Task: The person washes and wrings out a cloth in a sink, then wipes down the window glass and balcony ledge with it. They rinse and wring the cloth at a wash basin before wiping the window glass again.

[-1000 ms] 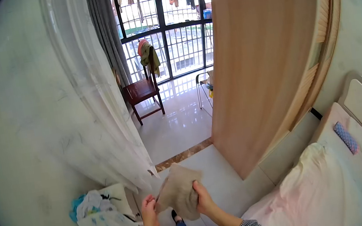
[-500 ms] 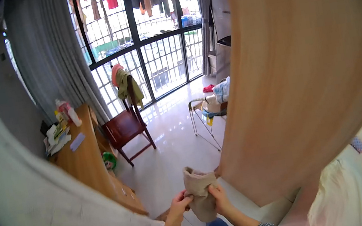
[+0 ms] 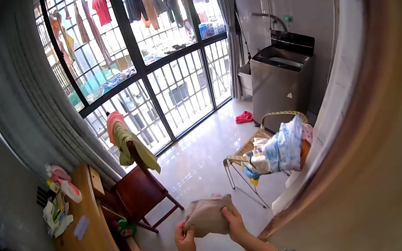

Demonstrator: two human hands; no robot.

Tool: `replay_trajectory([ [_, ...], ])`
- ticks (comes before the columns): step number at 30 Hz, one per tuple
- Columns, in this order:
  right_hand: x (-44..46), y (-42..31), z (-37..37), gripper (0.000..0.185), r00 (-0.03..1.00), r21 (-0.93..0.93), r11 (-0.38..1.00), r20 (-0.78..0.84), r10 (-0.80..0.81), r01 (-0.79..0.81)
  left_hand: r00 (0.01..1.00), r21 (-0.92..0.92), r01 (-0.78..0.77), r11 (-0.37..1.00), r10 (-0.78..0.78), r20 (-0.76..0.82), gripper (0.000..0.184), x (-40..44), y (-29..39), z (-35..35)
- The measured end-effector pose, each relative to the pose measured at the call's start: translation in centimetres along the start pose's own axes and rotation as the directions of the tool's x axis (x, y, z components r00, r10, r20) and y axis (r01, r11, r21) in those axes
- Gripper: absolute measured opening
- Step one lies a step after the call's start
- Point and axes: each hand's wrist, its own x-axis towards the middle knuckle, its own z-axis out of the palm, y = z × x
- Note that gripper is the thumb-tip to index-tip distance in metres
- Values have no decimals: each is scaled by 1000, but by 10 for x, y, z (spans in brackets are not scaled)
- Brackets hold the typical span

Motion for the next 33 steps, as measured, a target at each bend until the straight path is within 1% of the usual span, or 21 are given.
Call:
replay_trajectory([
  [1, 25, 1, 7, 43, 1000, -5, 1000, 24, -19, 19, 1000, 19, -17, 1000, 17, -8, 23, 24, 0, 6],
  [2, 54, 2, 13, 43, 998, -9, 999, 50, -41, 42, 999, -32, 36, 999, -36, 14, 23, 50, -1, 14],
  [5, 132, -4, 36, 42, 989, 28, 995, 109, -95, 92, 1000, -91, 15, 996, -16, -9, 25, 137, -23, 39],
  [7, 183, -12, 52, 41, 981, 78, 989, 136, -139, 129, 999, -157, -1, 988, 7, 42, 27, 194, -22, 58],
  [9, 241, -10, 60, 42, 982, 87, 986, 117, -151, 141, 993, -327, 87, 941, -56, 101, 24, 254, -20, 78],
  [11, 296, -26, 86, 46, 972, 74, 978, 120, -201, 194, 989, -355, 99, 930, -53, 137, 24, 321, -20, 96],
  [12, 322, -34, 95, 46, 955, 49, 964, 132, -265, 260, 987, -376, 102, 921, -47, 152, 24, 357, -23, 111],
  [15, 387, -58, 106, 47, 937, -83, 934, 50, -346, 349, 981, -343, -33, 939, 96, 167, 25, 445, -32, 160],
  [16, 409, -68, 108, 49, 905, -131, 896, 54, -421, 425, 970, -370, -2, 929, 92, 226, 25, 471, -29, 173],
  [17, 429, -75, 112, 50, 911, -81, 909, -11, -412, 410, 957, -408, 83, 909, 41, 286, 24, 494, -25, 185],
  [19, 474, -95, 124, 50, 882, -13, 881, -5, -472, 472, 946, -448, 152, 881, 1, 323, 22, 536, -16, 207],
  [20, 503, -98, 126, 50, 863, -13, 863, -25, -504, 504, 958, -381, 58, 923, 57, 283, 23, 558, -17, 217],
  [23, 593, -108, 139, 48, 872, 29, 872, -24, -489, 489, 974, -331, -48, 942, 117, 192, 23, 631, -28, 241],
  [24, 629, -108, 141, 49, 865, -8, 865, 37, -501, 502, 982, -284, -68, 957, 115, 151, 24, 657, -24, 245],
  [25, 659, -113, 150, 50, 857, -11, 859, 72, -510, 512, 982, -306, -115, 945, 155, 110, 24, 686, -18, 254],
  [27, 721, -129, 176, 52, 825, -5, 835, 156, -543, 551, 971, -250, -215, 944, 234, 47, 24, 748, -12, 268],
  [28, 751, -142, 191, 53, 831, 11, 848, 196, -521, 530, 971, -268, -215, 939, 235, 45, 24, 782, -7, 277],
  [31, 846, -166, 224, 50, 881, -31, 899, 212, -422, 438, 953, -172, -289, 942, 299, 38, 24, 880, 3, 291],
  [32, 881, -172, 234, 46, 888, -29, 911, 239, -393, 411, 945, -165, -324, 932, 328, -4, 24, 913, 1, 296],
  [33, 911, -183, 244, 44, 885, -66, 905, 246, -395, 421, 916, -132, -400, 907, 397, -54, 23, 940, -1, 303],
])
